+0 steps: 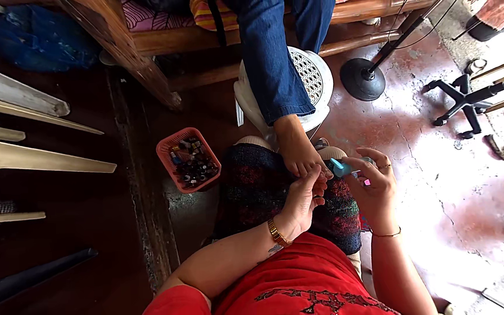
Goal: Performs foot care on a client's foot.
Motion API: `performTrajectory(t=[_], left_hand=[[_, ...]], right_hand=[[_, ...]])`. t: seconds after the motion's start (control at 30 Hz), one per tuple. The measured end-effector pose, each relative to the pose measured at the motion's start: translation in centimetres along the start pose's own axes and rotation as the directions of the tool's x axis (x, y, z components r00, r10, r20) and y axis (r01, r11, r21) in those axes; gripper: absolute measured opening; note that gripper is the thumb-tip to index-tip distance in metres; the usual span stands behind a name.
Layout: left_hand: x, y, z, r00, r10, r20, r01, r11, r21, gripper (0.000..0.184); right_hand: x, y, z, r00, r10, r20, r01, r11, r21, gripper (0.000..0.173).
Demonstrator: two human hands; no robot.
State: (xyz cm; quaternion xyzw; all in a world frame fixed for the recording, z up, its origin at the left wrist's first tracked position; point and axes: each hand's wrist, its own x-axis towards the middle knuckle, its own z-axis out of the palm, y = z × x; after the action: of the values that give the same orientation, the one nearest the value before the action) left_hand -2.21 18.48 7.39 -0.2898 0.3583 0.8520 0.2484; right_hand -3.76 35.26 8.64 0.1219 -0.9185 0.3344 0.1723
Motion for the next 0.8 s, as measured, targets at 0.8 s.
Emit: performTrajectory(t=[0.8], left_hand=[[-0.6,0.8,-3.0,1.0,0.004,0.004,-0.004,0.999,-0.051,0.014]], right_hand=[[-0.5,-3.9,1.7,0.985,-0.167,0.04,0.171,0.976,-0.136,0.023]])
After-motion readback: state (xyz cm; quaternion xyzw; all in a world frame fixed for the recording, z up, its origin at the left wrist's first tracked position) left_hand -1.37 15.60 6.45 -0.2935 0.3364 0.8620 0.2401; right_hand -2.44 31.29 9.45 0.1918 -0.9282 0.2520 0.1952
